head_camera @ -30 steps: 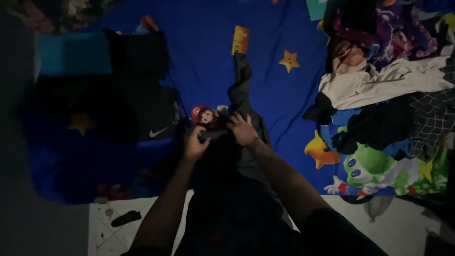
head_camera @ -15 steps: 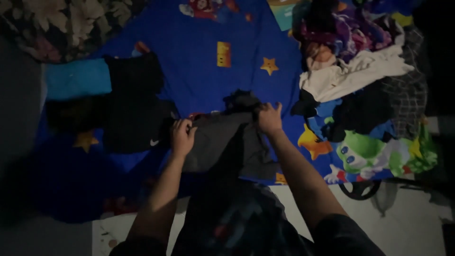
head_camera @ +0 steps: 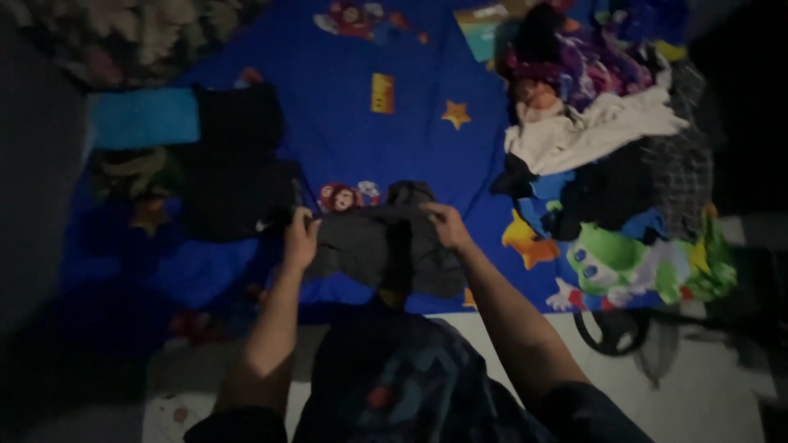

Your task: Folding various items of clothing on a bed.

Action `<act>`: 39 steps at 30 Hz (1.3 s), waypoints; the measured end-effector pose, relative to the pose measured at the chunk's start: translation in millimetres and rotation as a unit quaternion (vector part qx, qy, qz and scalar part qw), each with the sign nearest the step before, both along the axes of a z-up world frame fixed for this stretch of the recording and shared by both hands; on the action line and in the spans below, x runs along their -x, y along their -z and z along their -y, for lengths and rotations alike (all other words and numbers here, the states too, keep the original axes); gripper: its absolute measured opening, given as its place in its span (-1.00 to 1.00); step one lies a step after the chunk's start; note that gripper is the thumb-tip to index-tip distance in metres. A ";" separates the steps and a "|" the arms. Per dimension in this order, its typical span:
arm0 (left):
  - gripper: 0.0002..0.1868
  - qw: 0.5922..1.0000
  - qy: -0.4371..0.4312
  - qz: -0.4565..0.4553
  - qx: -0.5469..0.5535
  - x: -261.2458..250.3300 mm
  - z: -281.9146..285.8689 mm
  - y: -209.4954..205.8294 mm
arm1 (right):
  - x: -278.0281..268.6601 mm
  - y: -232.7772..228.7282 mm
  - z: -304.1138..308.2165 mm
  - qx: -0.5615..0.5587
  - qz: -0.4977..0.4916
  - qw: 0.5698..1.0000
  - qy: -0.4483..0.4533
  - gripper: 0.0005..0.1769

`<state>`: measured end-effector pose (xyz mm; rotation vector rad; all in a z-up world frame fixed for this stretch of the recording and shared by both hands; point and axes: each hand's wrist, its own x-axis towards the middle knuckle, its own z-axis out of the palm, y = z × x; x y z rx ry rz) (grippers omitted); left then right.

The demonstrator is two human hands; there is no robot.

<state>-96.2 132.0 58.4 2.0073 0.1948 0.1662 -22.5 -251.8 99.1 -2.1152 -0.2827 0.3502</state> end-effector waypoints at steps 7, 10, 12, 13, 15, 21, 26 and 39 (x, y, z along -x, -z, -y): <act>-0.46 0.990 -0.013 -0.138 0.014 116.9 9.1 40.9 | 52.9 69.4 30.8 0.022 -0.122 0.984 -0.124 -0.36; -0.37 0.980 0.014 -0.198 -0.017 187.4 24.9 96.5 | 95.6 75.8 48.0 0.033 -0.161 0.965 -0.203 -0.48; -0.26 0.974 0.021 -0.220 -0.041 231.9 50.7 103.1 | 112.1 79.5 58.1 0.019 -0.152 0.955 -0.252 -0.57; -0.32 0.960 -0.063 -0.273 0.029 254.6 71.5 89.8 | 116.7 87.3 63.6 0.072 -0.156 0.949 -0.263 -0.60; -0.37 0.927 -0.163 -0.320 0.105 293.5 98.3 88.8 | 120.0 71.4 65.9 0.126 -0.158 0.935 -0.291 -0.62; -0.52 0.922 -0.168 -0.335 -0.099 354.6 173.3 23.9 | 102.8 82.2 70.9 0.203 -0.091 0.897 -0.382 -0.38; -0.57 0.909 -0.279 -0.305 -0.043 375.0 208.2 -116.6 | 128.7 56.9 57.0 0.191 0.008 0.884 -0.426 -0.45; -0.81 0.812 -0.541 -0.168 -0.136 627.0 260.2 -56.2 | 287.7 -10.9 -84.6 0.023 0.047 0.790 -0.610 -0.63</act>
